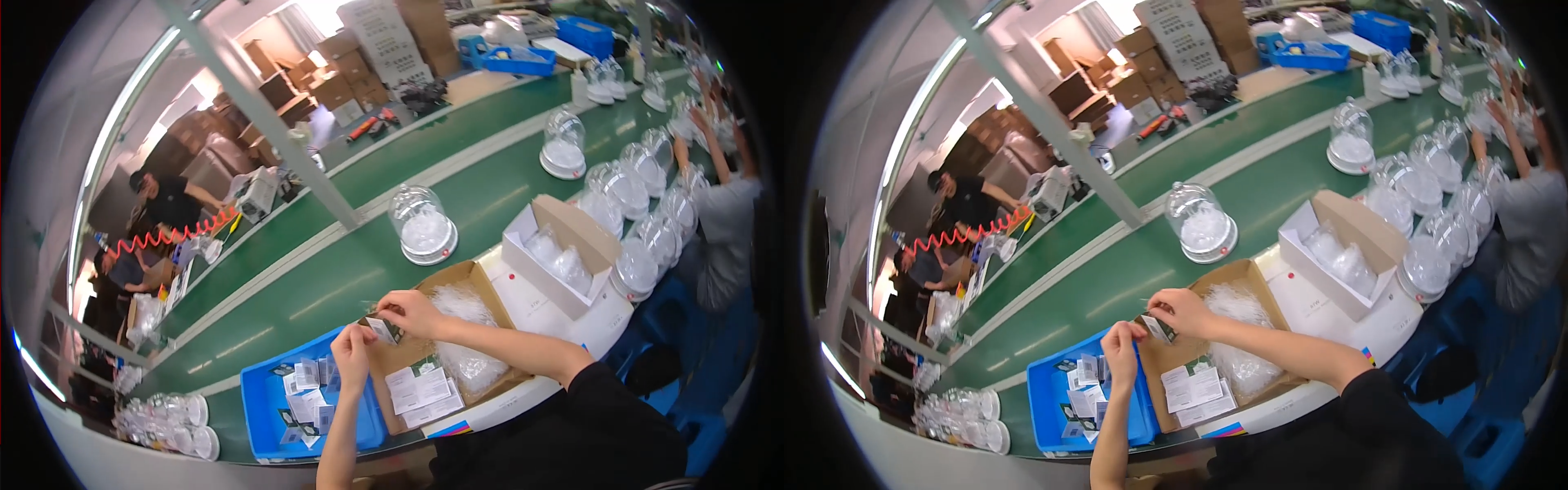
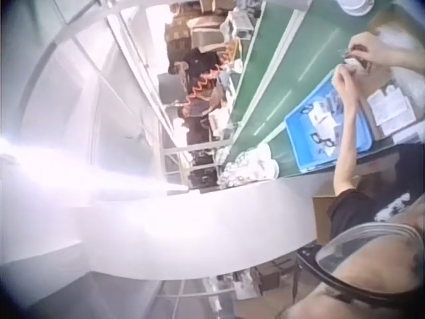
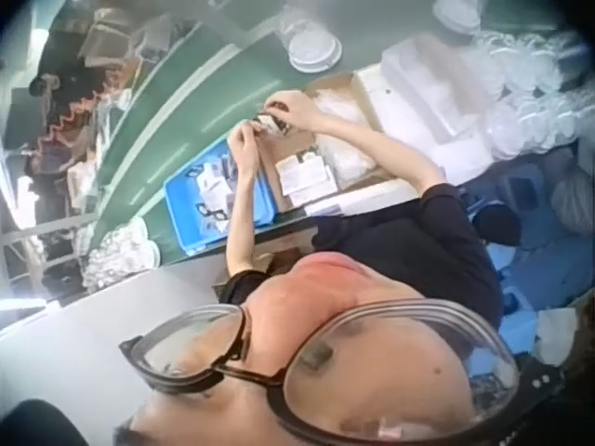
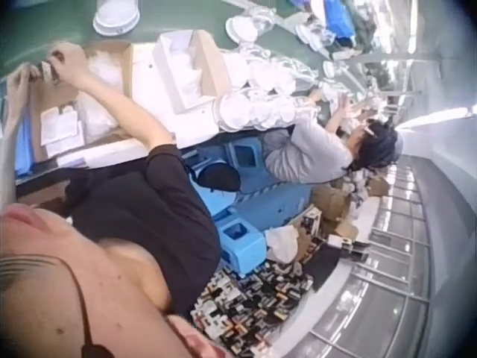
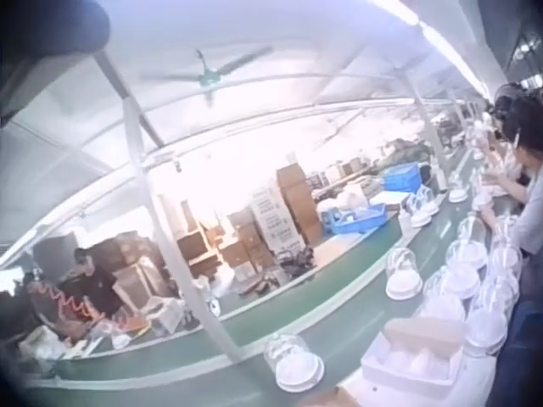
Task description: Placing green packets and product information into clear plastic domes on an assembly line.
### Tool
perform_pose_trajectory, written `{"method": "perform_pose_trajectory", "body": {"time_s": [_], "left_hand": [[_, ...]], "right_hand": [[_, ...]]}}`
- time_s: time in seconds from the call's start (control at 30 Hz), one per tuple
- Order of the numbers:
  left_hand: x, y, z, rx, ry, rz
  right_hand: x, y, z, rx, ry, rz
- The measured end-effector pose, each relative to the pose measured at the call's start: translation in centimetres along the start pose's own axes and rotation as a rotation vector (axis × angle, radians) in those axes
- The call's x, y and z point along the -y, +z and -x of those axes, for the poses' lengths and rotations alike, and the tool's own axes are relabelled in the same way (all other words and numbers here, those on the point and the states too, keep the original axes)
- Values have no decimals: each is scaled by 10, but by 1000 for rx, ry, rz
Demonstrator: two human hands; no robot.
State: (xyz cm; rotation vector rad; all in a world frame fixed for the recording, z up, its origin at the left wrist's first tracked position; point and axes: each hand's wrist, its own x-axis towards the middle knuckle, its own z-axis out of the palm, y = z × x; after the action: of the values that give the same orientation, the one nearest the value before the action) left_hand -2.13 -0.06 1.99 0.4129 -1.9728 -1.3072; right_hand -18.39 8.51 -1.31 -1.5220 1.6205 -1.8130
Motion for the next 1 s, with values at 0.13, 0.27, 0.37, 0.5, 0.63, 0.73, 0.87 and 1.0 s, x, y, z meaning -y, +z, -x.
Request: {"method": "perform_pose_trajectory", "body": {"time_s": [0.13,0.27,0.37,0.5,0.63,0.73,0.87,1.0], "left_hand": [[16,-5,-4,-43,-62,-107],[18,-5,-5,-47,-76,-39],[16,4,0,-15,-68,-77],[10,6,2,10,-64,-138],[-3,10,7,119,-92,-157],[-12,20,10,119,10,-192],[0,25,5,96,-79,107],[-8,24,-10,74,-54,78]], "right_hand": [[-6,6,1,28,-7,25],[-1,6,3,65,81,-3],[-2,6,4,67,109,-57],[3,5,3,11,20,12],[3,4,6,-13,114,-128],[18,1,7,13,239,-360],[30,-1,-4,-13,319,-581],[52,-19,-15,63,376,-694]]}}
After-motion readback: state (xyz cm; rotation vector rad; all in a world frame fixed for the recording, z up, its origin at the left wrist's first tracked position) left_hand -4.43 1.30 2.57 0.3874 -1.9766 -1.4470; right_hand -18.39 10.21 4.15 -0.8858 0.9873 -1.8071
